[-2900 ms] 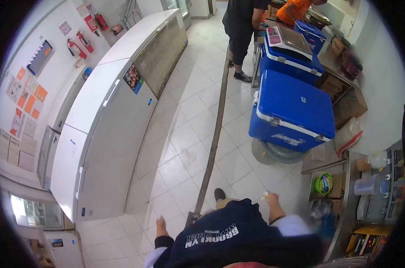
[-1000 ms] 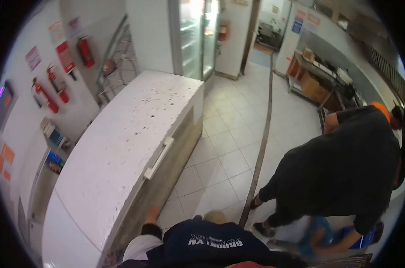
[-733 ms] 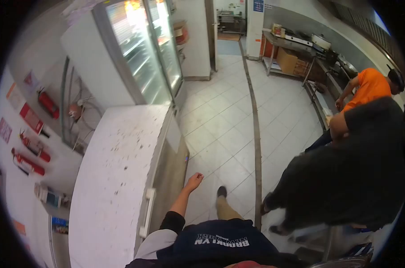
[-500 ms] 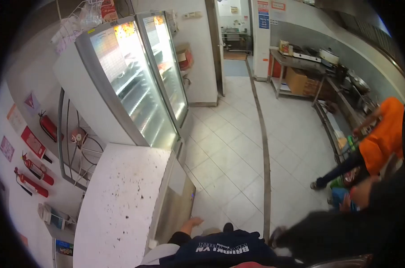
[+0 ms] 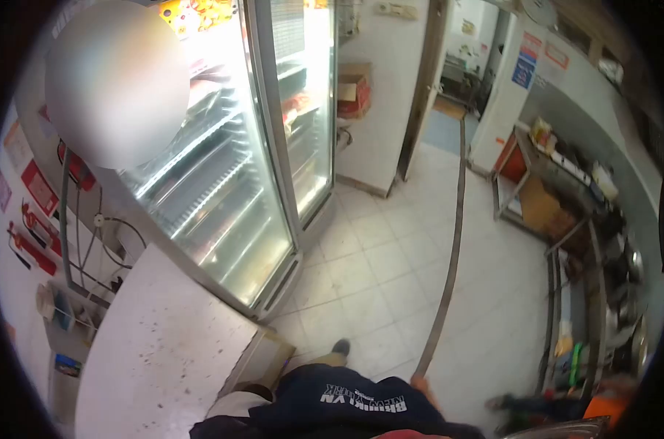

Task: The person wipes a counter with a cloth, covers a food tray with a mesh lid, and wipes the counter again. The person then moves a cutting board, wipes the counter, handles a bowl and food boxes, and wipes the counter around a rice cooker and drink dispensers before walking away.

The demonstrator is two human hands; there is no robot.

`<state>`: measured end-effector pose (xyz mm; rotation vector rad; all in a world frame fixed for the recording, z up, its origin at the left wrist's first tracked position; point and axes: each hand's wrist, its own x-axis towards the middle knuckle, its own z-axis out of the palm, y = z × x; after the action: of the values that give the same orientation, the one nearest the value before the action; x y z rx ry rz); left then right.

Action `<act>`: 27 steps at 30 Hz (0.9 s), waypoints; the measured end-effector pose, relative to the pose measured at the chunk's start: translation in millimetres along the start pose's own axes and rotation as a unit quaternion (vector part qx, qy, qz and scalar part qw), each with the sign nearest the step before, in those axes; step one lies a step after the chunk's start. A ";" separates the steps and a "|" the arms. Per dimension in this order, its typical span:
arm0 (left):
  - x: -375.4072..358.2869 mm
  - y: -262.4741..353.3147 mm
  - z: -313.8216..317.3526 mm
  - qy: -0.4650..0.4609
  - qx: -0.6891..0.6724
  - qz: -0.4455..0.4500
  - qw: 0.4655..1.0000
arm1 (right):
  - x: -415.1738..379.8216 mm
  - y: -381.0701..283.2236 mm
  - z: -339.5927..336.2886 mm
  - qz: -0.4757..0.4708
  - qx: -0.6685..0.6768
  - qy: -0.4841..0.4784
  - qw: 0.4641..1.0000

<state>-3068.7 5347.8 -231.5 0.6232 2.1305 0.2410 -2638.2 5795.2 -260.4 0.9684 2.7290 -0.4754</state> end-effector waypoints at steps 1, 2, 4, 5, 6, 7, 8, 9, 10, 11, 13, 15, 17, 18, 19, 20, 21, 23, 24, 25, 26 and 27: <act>42.1 24.1 -13.5 0.018 0.033 0.054 0.998 | -3.2 -1.3 -6.2 0.097 0.081 -0.060 0.990; 88.4 51.0 -26.6 0.069 0.073 0.140 0.985 | -5.7 -6.8 -19.2 0.217 0.177 -0.084 0.956; 146.1 138.0 -78.7 0.142 0.209 0.253 0.934 | 1.2 -5.0 -50.1 0.333 0.254 -0.086 0.904; 187.1 209.0 -111.0 0.168 0.116 0.191 0.960 | 10.5 1.7 -62.9 0.352 0.270 -0.079 0.893; 233.5 262.0 -129.8 0.194 0.030 0.123 0.973 | 20.2 9.5 -77.3 0.375 0.283 -0.070 0.880; 269.2 310.9 -152.9 0.208 0.055 0.244 0.946 | 33.5 15.7 -89.9 0.392 0.298 -0.066 0.868; 313.6 352.9 -172.4 0.149 0.018 0.330 0.932 | 49.9 22.1 -103.2 0.410 0.308 -0.061 0.856; 328.3 411.3 -190.9 0.093 -0.082 0.276 0.953 | 70.0 30.9 -114.3 0.424 0.318 -0.057 0.846; 340.2 462.3 -205.9 0.036 -0.183 0.218 0.958 | 91.6 44.4 -121.1 0.434 0.323 -0.055 0.839; 358.7 498.1 -220.2 0.042 -0.152 0.242 0.957 | 114.9 57.9 -126.6 0.439 0.327 -0.055 0.835; 413.2 556.0 -223.6 0.054 -0.101 0.285 0.952 | 160.8 93.8 -134.1 0.447 0.329 -0.058 0.830; 451.8 582.4 -226.5 0.079 0.021 0.328 0.941 | 205.6 130.6 -151.3 0.442 0.324 -0.071 0.834; 481.4 597.4 -229.8 0.008 0.161 0.252 0.954 | 252.7 162.1 -185.1 0.439 0.322 -0.084 0.835; 506.6 593.9 -231.4 -0.028 0.187 0.241 0.952 | 282.1 180.7 -200.1 0.436 0.321 -0.086 0.836; 525.6 583.2 -232.2 -0.082 0.146 0.229 0.959 | 313.7 199.6 -213.7 0.431 0.323 -0.087 0.838; 541.8 576.5 -244.7 -0.144 0.059 0.196 0.968 | 343.6 218.8 -224.7 0.426 0.325 -0.085 0.840; 558.7 569.0 -258.3 -0.202 -0.063 0.133 0.968 | 376.9 240.9 -234.5 0.417 0.326 -0.084 0.844; 545.1 574.7 -274.5 -0.128 -0.115 0.071 0.983 | 452.3 300.5 -253.5 0.367 0.307 -0.072 0.875; 533.6 578.1 -291.7 -0.145 -0.172 0.025 0.974 | 507.4 331.5 -271.3 0.317 0.291 -0.060 0.901; 520.9 616.9 -321.7 -0.162 -0.231 -0.018 0.959 | 571.7 354.4 -304.4 0.255 0.285 -0.038 0.923; 547.4 606.6 -318.4 -0.150 -0.316 -0.008 0.937 | 641.5 366.2 -352.4 0.182 0.292 -0.007 0.939; 559.8 629.2 -329.2 -0.109 -0.296 -0.128 0.940 | 695.6 344.7 -441.1 0.105 0.289 -0.024 0.951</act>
<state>-3389.1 6192.2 -186.3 0.0156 1.7703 0.6075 -2986.0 6608.3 -137.6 1.3321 2.4365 -1.2786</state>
